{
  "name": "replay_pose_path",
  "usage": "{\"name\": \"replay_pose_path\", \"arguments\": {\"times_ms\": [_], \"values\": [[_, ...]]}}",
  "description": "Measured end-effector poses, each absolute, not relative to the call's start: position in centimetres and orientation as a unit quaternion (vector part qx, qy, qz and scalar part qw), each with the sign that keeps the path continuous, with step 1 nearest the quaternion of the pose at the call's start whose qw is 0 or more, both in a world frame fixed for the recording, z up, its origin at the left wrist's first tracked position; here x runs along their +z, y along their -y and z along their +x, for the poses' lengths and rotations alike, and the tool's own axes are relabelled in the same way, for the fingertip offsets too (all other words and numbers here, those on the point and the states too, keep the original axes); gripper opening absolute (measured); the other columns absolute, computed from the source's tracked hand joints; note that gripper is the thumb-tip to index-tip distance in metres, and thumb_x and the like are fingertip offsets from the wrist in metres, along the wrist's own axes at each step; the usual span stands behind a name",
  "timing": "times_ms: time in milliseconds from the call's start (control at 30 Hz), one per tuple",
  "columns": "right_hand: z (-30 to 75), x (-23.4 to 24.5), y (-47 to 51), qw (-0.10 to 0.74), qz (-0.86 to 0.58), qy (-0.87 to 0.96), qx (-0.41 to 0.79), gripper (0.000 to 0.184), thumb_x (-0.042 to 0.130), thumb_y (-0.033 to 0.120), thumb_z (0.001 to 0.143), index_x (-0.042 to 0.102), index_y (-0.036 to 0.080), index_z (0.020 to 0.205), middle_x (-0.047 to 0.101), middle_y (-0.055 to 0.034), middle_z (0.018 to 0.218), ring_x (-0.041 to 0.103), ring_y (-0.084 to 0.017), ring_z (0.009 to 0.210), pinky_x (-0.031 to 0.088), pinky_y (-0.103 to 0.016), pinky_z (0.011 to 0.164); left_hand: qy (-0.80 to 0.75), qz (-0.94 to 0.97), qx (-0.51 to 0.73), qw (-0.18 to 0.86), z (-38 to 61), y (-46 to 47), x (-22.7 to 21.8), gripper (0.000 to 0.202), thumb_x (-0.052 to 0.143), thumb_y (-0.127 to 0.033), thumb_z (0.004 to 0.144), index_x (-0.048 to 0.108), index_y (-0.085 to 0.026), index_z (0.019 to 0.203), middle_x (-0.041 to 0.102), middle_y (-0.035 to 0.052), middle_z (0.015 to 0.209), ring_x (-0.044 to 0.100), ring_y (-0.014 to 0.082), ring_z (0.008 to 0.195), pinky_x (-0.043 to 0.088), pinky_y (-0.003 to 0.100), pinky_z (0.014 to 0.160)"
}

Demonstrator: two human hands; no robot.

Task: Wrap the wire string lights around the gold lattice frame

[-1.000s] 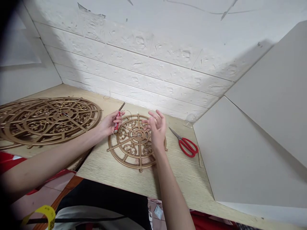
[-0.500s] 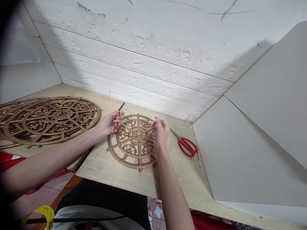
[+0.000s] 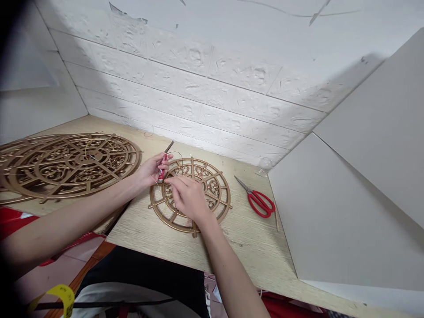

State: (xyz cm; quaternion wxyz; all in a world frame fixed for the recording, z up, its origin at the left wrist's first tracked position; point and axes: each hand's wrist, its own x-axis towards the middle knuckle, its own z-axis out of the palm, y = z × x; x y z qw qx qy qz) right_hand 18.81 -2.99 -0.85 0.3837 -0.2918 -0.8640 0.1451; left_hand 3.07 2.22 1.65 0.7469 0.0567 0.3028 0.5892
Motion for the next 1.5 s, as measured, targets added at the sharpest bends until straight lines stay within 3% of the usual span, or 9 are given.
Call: {"name": "replay_pose_path", "arguments": {"times_ms": [100, 333, 500, 667, 833, 1000, 1133, 1300, 1500], "values": [[18.5, -1.5, 2.7, 0.341, -0.328, 0.875, 0.104, 0.025, 0.045, 0.017, 0.095, 0.065, 0.018, 0.11, 0.07, -0.0084, 0.1, 0.061, -0.021, 0.09, 0.048, -0.035, 0.081, -0.303, 0.06, 0.593, 0.743, 3.1, -2.1, 1.7, 0.017, 0.041, -0.013, 0.096, 0.054, -0.011, 0.086, 0.053, -0.0002, 0.061, 0.033, 0.0005, 0.036, 0.024, 0.008, 0.032], [18.2, -1.9, 2.6, 0.3, -0.321, 0.893, 0.097, 0.02, 0.06, 0.036, 0.091, 0.07, 0.019, 0.094, 0.07, -0.0062, 0.09, 0.054, -0.022, 0.086, 0.043, -0.036, 0.08, -0.303, 0.072, 0.606, 0.732, 3.0, -2.1, 1.7, 0.018, 0.041, -0.013, 0.096, 0.052, -0.012, 0.082, 0.058, 0.003, 0.068, 0.035, 0.0009, 0.038, 0.026, 0.009, 0.033], [17.2, -2.4, 2.8, 0.385, -0.305, 0.828, 0.269, 0.013, 0.06, 0.023, 0.091, 0.072, 0.019, 0.089, 0.07, -0.0033, 0.083, 0.059, -0.016, 0.074, 0.047, -0.029, 0.071, -0.311, 0.081, 0.611, 0.723, 3.2, -2.2, 1.4, 0.016, 0.042, -0.009, 0.094, 0.052, -0.012, 0.082, 0.058, 0.0031, 0.068, 0.038, 0.0014, 0.039, 0.027, 0.008, 0.034], [17.7, -1.3, 2.8, 0.485, -0.325, 0.694, 0.421, 0.013, 0.069, 0.031, 0.083, 0.074, 0.021, 0.089, 0.072, -0.003, 0.081, 0.062, -0.015, 0.067, 0.049, -0.027, 0.06, -0.311, 0.084, 0.613, 0.721, 3.2, -2.4, 1.2, 0.016, 0.044, -0.008, 0.093, 0.05, -0.012, 0.079, 0.056, 0.0026, 0.066, 0.036, 0.0015, 0.038, 0.025, 0.009, 0.034], [18.8, -0.1, 2.6, 0.561, -0.33, 0.606, 0.458, 0.02, 0.072, 0.034, 0.079, 0.072, 0.021, 0.094, 0.074, -0.0027, 0.08, 0.062, -0.013, 0.06, 0.05, -0.026, 0.055, -0.322, 0.106, 0.622, 0.706, 3.2, -2.5, 1.0, 0.02, 0.042, -0.008, 0.093, 0.046, -0.014, 0.074, 0.06, 0.005, 0.071, 0.037, 0.0015, 0.04, 0.025, 0.008, 0.034], [19.0, 0.0, 2.3, 0.596, -0.32, 0.578, 0.456, 0.018, 0.071, 0.033, 0.08, 0.071, 0.021, 0.094, 0.073, -0.0023, 0.077, 0.061, -0.011, 0.055, 0.042, -0.022, 0.045, -0.318, 0.112, 0.622, 0.707, 3.1, -2.6, 0.9, 0.02, 0.041, -0.005, 0.092, 0.046, -0.014, 0.075, 0.059, 0.0042, 0.07, 0.038, 0.0017, 0.04, 0.025, 0.008, 0.034], [19.0, 0.1, 2.4, 0.571, -0.307, 0.586, 0.487, 0.02, 0.069, 0.036, 0.082, 0.071, 0.021, 0.094, 0.072, -0.0025, 0.076, 0.059, -0.011, 0.051, 0.035, -0.02, 0.037, -0.315, 0.115, 0.622, 0.708, 3.0, -2.8, 0.6, 0.021, 0.041, -0.005, 0.092, 0.046, -0.013, 0.074, 0.06, 0.0048, 0.07, 0.039, 0.0016, 0.04, 0.025, 0.008, 0.034], [18.4, -0.2, 3.0, 0.486, -0.323, 0.643, 0.496, 0.022, 0.065, 0.04, 0.085, 0.071, 0.018, 0.087, 0.063, 0.0009, 0.06, 0.053, -0.009, 0.045, 0.037, -0.02, 0.039, -0.313, 0.1, 0.622, 0.711, 3.1, -2.9, 0.7, 0.021, 0.042, -0.006, 0.092, 0.047, -0.013, 0.073, 0.06, 0.0055, 0.07, 0.039, 0.0016, 0.039, 0.025, 0.008, 0.034], [17.4, -1.8, 3.0, 0.423, -0.364, 0.772, 0.304, 0.017, 0.062, 0.031, 0.088, 0.071, 0.018, 0.081, 0.054, 0.004, 0.052, 0.047, -0.01, 0.047, 0.036, -0.024, 0.05, -0.303, 0.06, 0.599, 0.738, 3.2, -2.4, 1.1, 0.015, 0.042, -0.009, 0.094, 0.053, -0.011, 0.084, 0.054, 0.0017, 0.063, 0.039, 0.0017, 0.038, 0.027, 0.008, 0.033]]}}
